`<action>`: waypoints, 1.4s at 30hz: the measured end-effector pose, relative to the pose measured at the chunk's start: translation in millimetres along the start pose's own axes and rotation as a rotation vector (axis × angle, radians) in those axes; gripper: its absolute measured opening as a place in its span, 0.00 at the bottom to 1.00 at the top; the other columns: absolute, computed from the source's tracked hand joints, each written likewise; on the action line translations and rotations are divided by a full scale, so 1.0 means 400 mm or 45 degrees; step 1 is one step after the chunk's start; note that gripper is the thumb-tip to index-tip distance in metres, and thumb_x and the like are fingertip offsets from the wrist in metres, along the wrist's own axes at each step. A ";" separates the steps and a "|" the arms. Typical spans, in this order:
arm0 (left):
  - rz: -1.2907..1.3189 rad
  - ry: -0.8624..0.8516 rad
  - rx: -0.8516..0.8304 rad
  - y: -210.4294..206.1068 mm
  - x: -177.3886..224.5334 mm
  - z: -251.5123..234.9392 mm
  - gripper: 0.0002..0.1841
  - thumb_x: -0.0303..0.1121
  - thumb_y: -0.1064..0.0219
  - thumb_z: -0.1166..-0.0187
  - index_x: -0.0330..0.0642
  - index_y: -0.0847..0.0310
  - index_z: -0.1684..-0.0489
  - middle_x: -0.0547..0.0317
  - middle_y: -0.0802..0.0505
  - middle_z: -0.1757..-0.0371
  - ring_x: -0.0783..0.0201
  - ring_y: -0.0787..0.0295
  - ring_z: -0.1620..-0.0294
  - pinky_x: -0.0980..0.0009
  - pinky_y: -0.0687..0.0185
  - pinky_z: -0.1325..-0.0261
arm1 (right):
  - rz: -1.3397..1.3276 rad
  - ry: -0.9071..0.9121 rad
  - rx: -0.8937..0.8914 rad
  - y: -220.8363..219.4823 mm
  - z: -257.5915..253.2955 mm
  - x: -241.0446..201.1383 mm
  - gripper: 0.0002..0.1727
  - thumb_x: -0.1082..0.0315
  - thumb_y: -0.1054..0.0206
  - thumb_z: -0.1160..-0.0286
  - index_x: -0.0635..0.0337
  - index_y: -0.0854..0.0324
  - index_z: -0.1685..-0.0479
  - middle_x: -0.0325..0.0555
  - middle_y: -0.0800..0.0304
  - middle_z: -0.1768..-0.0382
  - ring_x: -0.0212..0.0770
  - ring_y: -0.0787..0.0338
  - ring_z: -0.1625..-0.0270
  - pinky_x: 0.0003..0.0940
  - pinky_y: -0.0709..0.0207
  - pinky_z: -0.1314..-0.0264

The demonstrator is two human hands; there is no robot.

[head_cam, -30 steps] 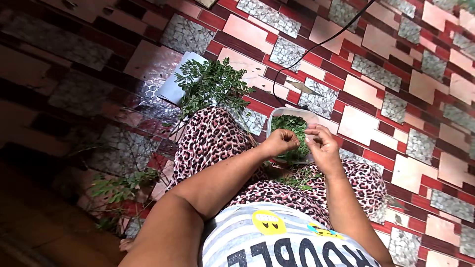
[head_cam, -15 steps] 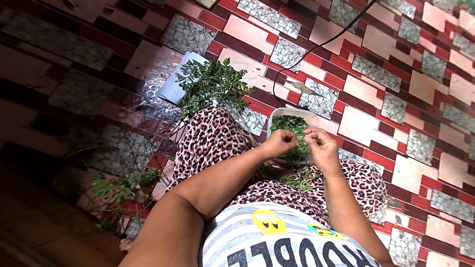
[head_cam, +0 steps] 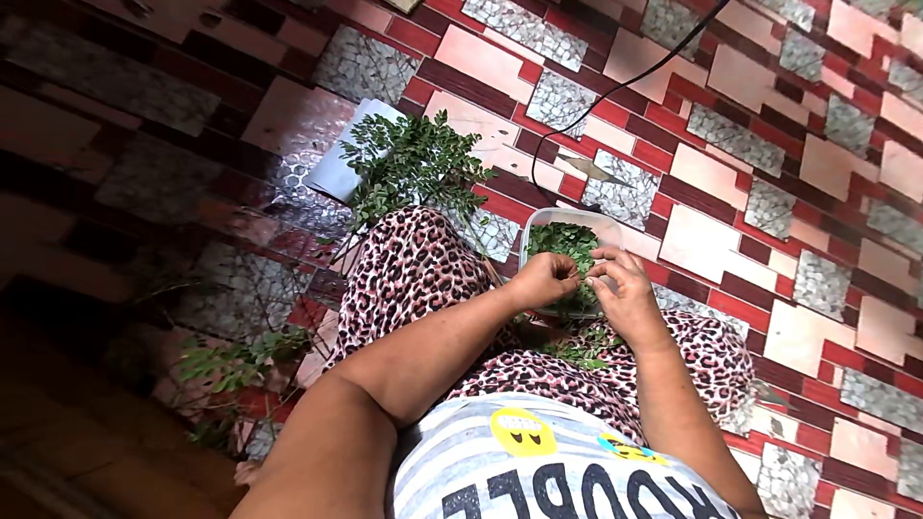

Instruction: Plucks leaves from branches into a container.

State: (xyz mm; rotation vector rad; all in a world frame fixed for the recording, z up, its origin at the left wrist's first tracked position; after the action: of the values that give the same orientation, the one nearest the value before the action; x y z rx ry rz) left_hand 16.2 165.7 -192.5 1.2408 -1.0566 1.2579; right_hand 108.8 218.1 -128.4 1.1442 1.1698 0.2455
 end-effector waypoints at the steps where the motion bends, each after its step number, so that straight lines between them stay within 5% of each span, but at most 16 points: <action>1: -0.002 -0.002 0.002 0.000 0.000 0.000 0.10 0.29 0.34 0.19 0.35 0.19 0.73 0.58 0.19 0.76 0.68 0.24 0.74 0.66 0.27 0.66 | -0.026 0.007 0.012 0.001 0.000 0.000 0.04 0.75 0.31 0.26 0.63 0.11 0.65 0.52 0.15 0.33 0.56 0.20 0.28 0.62 0.32 0.23; 6: -0.025 0.021 -0.016 -0.004 -0.005 -0.001 0.10 0.28 0.35 0.18 0.34 0.18 0.71 0.57 0.18 0.75 0.66 0.23 0.72 0.64 0.25 0.64 | -0.363 -0.073 0.158 0.022 0.002 0.024 0.05 0.76 0.34 0.23 0.66 0.15 0.65 0.50 0.13 0.40 0.37 0.13 0.38 0.35 0.17 0.35; 8: -0.010 0.026 -0.014 -0.002 -0.007 -0.003 0.10 0.29 0.35 0.18 0.34 0.18 0.70 0.57 0.18 0.75 0.66 0.23 0.73 0.65 0.25 0.64 | -0.379 -0.187 0.172 0.030 0.001 0.050 0.09 0.72 0.37 0.18 0.67 0.15 0.64 0.51 0.13 0.37 0.36 0.13 0.39 0.34 0.17 0.37; 12: 0.013 0.024 -0.014 -0.002 -0.007 -0.004 0.10 0.28 0.35 0.18 0.34 0.18 0.71 0.57 0.18 0.75 0.67 0.23 0.73 0.66 0.26 0.64 | -0.470 -0.386 -0.042 -0.007 0.005 0.096 0.13 0.65 0.37 0.14 0.65 0.13 0.45 0.50 0.15 0.34 0.39 0.15 0.32 0.40 0.20 0.30; 17: -0.001 0.023 -0.068 -0.013 -0.001 -0.003 0.09 0.28 0.34 0.18 0.33 0.18 0.69 0.57 0.17 0.74 0.67 0.23 0.72 0.66 0.25 0.63 | -0.518 -0.274 0.121 -0.014 0.004 0.086 0.04 0.74 0.33 0.21 0.65 0.14 0.62 0.45 0.09 0.49 0.31 0.12 0.50 0.30 0.17 0.43; 19: 0.012 0.045 -0.070 -0.010 -0.005 -0.003 0.09 0.28 0.34 0.17 0.32 0.17 0.68 0.56 0.17 0.73 0.67 0.23 0.71 0.66 0.25 0.63 | -0.403 -0.239 0.274 0.018 0.000 0.089 0.07 0.72 0.34 0.19 0.68 0.14 0.60 0.49 0.11 0.51 0.34 0.12 0.48 0.34 0.18 0.41; 23: 0.410 0.191 0.085 0.020 -0.044 0.000 0.07 0.27 0.35 0.16 0.32 0.17 0.62 0.60 0.16 0.71 0.74 0.25 0.74 0.76 0.27 0.69 | -0.366 -0.128 0.324 0.079 0.008 0.038 0.13 0.72 0.40 0.15 0.70 0.14 0.43 0.56 0.15 0.35 0.39 0.14 0.33 0.35 0.19 0.31; 27: 0.588 0.306 0.095 0.022 -0.070 -0.002 0.06 0.28 0.35 0.16 0.36 0.17 0.62 0.63 0.16 0.73 0.75 0.25 0.77 0.79 0.29 0.72 | -0.476 0.017 0.123 0.052 0.018 -0.027 0.11 0.75 0.42 0.19 0.66 0.13 0.54 0.46 0.08 0.48 0.34 0.09 0.48 0.33 0.13 0.42; 31: 0.627 0.385 0.041 0.010 -0.079 0.006 0.05 0.27 0.36 0.15 0.37 0.18 0.60 0.63 0.16 0.72 0.74 0.26 0.77 0.78 0.30 0.73 | -0.331 -0.127 0.016 0.001 0.014 0.014 0.13 0.76 0.42 0.19 0.66 0.11 0.48 0.51 0.11 0.34 0.39 0.13 0.31 0.38 0.20 0.27; 34: 0.569 0.397 0.056 0.006 -0.064 0.028 0.06 0.30 0.38 0.13 0.39 0.19 0.61 0.64 0.19 0.75 0.77 0.31 0.82 0.82 0.37 0.77 | -0.354 -0.129 0.113 0.013 0.017 0.015 0.10 0.76 0.38 0.22 0.68 0.12 0.53 0.54 0.14 0.33 0.40 0.13 0.34 0.37 0.19 0.32; 37: 0.652 0.403 0.075 0.011 -0.074 0.012 0.06 0.29 0.37 0.14 0.37 0.18 0.61 0.63 0.16 0.73 0.75 0.26 0.79 0.80 0.30 0.74 | -0.311 0.092 0.360 0.064 0.028 -0.028 0.10 0.80 0.40 0.26 0.69 0.13 0.56 0.56 0.15 0.35 0.42 0.14 0.32 0.36 0.18 0.31; 42: 0.665 0.435 0.099 0.013 -0.082 0.009 0.06 0.29 0.36 0.15 0.37 0.18 0.62 0.64 0.16 0.74 0.76 0.26 0.79 0.80 0.31 0.74 | -0.080 -0.082 0.136 0.017 0.020 -0.002 0.15 0.78 0.43 0.25 0.62 0.08 0.58 0.52 0.15 0.35 0.54 0.20 0.31 0.54 0.28 0.27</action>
State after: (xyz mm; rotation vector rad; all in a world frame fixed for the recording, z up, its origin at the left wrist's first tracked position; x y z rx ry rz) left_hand 9.4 159.1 -224.3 0.7807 -1.1190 1.8480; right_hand 117.4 216.0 -122.8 1.1977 1.1705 0.0983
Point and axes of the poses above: each hand's wrist, its own z-axis away from the middle knuckle, its own y-axis out of the back of the hand, x = y × z, the point moved 10 cm from there along -z, towards the middle knuckle
